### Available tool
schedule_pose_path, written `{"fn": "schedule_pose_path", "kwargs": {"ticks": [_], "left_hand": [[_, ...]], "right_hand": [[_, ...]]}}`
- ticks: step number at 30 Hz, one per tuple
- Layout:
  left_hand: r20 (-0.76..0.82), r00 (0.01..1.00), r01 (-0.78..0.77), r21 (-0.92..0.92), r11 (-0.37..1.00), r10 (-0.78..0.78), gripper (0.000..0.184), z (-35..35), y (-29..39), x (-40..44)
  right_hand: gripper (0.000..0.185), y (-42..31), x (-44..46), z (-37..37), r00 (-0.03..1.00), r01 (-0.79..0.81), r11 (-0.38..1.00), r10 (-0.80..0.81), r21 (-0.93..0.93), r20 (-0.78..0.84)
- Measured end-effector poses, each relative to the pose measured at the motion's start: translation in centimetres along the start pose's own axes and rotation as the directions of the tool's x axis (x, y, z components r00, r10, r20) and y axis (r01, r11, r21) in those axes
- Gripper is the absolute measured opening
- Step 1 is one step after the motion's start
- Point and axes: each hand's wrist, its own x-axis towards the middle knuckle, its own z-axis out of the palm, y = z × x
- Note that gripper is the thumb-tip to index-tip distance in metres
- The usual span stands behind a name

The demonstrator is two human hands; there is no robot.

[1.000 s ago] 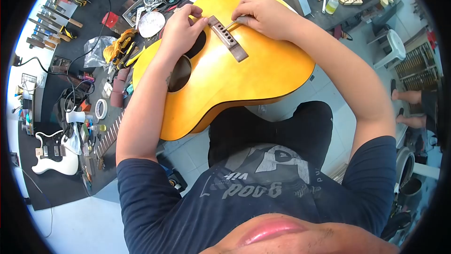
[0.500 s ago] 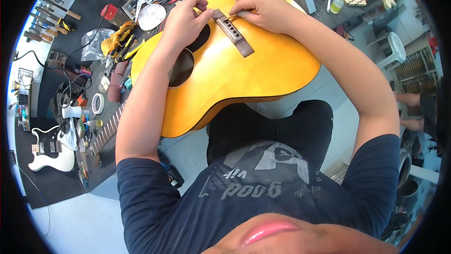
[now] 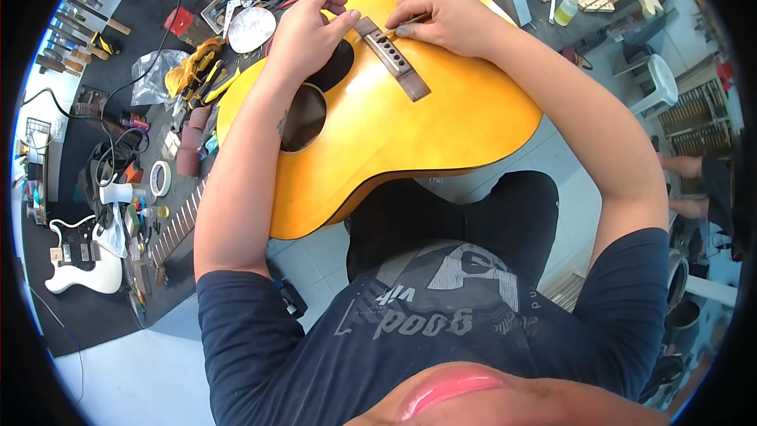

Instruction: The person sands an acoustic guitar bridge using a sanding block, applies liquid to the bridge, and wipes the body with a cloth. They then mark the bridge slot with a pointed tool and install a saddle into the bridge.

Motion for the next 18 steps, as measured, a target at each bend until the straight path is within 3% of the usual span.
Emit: {"fn": "schedule_pose_path", "kwargs": {"ticks": [10, 18], "left_hand": [[0.011, 0.999, 0.043, -0.006, 0.999, -0.043, 0.04, -0.2, 0.2, 0.0], [0.083, 0.99, 0.12, -0.036, 0.992, -0.117, 0.038, -0.6, 0.4, 0.2]], "right_hand": [[0.018, 0.1, 0.0, -0.1, 1.0, 0.012, 1.0, -0.012, 0.011, -0.024], [0.016, -0.2, 1.0, -0.7, 0.99, -0.134, 0.984, 0.128, 0.117, 0.058]]}}
